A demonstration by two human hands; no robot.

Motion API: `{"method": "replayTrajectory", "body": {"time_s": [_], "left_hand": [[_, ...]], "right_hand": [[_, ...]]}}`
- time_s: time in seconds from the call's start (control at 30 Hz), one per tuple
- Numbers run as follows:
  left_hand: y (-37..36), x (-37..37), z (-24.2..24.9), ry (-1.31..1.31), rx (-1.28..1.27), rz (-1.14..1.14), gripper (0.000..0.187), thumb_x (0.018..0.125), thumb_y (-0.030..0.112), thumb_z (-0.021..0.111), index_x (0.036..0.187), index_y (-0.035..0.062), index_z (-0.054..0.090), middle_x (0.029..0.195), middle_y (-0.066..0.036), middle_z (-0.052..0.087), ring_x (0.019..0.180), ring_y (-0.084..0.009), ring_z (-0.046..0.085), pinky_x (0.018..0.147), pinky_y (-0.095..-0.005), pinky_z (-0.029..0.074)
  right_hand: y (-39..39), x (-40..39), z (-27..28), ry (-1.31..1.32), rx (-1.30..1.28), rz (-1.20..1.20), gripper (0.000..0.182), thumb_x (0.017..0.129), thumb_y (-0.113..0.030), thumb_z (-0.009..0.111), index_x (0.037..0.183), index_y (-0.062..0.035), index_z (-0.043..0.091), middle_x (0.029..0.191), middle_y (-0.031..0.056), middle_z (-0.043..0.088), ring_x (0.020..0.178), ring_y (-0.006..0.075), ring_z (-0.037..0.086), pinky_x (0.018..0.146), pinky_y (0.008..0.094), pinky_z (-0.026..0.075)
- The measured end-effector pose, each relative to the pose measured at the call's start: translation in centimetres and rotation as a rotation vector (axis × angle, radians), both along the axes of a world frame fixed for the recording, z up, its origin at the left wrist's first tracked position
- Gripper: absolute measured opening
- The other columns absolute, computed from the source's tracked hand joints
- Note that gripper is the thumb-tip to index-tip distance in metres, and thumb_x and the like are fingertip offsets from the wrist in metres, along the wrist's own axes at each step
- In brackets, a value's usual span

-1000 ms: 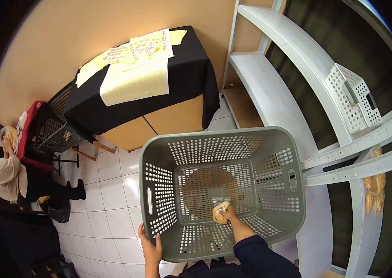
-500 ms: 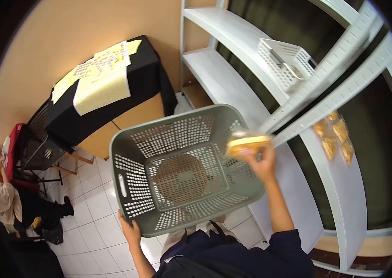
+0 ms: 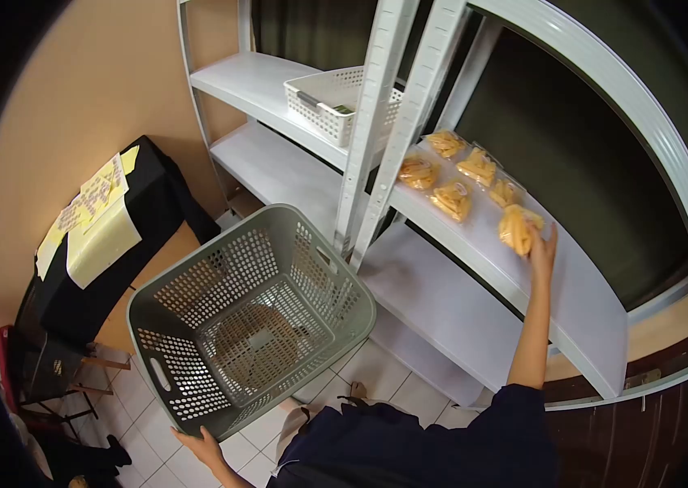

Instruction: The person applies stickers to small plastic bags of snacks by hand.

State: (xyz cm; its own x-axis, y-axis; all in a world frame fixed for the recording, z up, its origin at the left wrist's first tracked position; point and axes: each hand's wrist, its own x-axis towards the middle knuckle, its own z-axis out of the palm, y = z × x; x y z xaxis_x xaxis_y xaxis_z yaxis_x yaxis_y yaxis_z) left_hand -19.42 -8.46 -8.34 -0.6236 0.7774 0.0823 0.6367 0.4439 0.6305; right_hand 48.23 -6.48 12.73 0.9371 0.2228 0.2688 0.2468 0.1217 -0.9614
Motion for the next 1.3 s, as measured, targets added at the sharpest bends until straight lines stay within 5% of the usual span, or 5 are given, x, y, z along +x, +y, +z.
{"method": "replayTrajectory", "body": {"time_s": [0.43, 0.57, 0.7, 0.83, 1.3], "left_hand": [[-2.2, 3.2, -3.0, 0.039, 0.1, 0.078, 0.084, 0.076, 0.022, 0.059, 0.129, -0.0094, 0.002, 0.134, -0.028, 0.01, 0.126, -0.0366, 0.012, 0.104, -0.037, 0.011], [-2.2, 5.2, -1.6, -0.153, 0.129, 0.062, 0.089, 0.076, 0.023, 0.06, 0.129, -0.0093, -0.004, 0.136, -0.026, 0.0, 0.128, -0.033, 0.006, 0.104, -0.0353, 0.008], [-2.0, 5.1, -4.9, -0.105, 0.146, 0.102, 0.097, 0.074, 0.019, 0.062, 0.127, -0.009, -0.014, 0.135, -0.027, -0.003, 0.127, -0.0323, 0.005, 0.104, -0.0345, 0.005], [-1.9, 4.7, -2.7, -0.317, 0.217, 0.039, 0.097, 0.071, 0.013, 0.061, 0.126, -0.0092, -0.015, 0.134, -0.029, -0.006, 0.127, -0.034, 0.004, 0.104, -0.0338, 0.005], [4.8, -7.5, -1.8, -0.335, 0.17, -0.279, 0.094, 0.069, 0.011, 0.06, 0.125, -0.0125, -0.011, 0.134, -0.028, 0.0, 0.126, -0.0325, 0.01, 0.104, -0.0308, 0.009]], "right_hand": [[1.9, -1.0, -0.4, -0.402, -0.828, 0.017, 0.058, 0.076, -0.044, 0.054, 0.116, -0.0023, 0.044, 0.097, 0.0234, 0.057, 0.094, 0.0347, 0.055, 0.08, 0.035, 0.042], [0.4, -5.3, 2.1, -0.451, -0.75, -0.246, 0.047, 0.082, -0.037, 0.051, 0.111, -0.0001, 0.048, 0.092, 0.0181, 0.059, 0.076, 0.0308, 0.057, 0.063, 0.0366, 0.044], [1.8, -10.7, -3.7, -0.964, -0.114, 0.118, 0.018, 0.081, -0.009, 0.051, 0.094, 0.0021, 0.056, 0.079, 0.0126, 0.058, 0.06, 0.0197, 0.05, 0.055, 0.0294, 0.04], [2.1, -22.9, -8.9, -0.964, -0.518, 1.105, 0.035, 0.073, -0.023, 0.06, 0.102, -0.0033, 0.053, 0.097, 0.0131, 0.054, 0.093, 0.0297, 0.05, 0.081, 0.0409, 0.037], [-3.3, -39.1, -17.2, -0.915, -1.02, 1.138, 0.035, 0.079, -0.039, 0.051, 0.094, -0.0086, 0.061, 0.087, 0.0094, 0.058, 0.085, 0.0263, 0.053, 0.076, 0.0377, 0.036]]}}
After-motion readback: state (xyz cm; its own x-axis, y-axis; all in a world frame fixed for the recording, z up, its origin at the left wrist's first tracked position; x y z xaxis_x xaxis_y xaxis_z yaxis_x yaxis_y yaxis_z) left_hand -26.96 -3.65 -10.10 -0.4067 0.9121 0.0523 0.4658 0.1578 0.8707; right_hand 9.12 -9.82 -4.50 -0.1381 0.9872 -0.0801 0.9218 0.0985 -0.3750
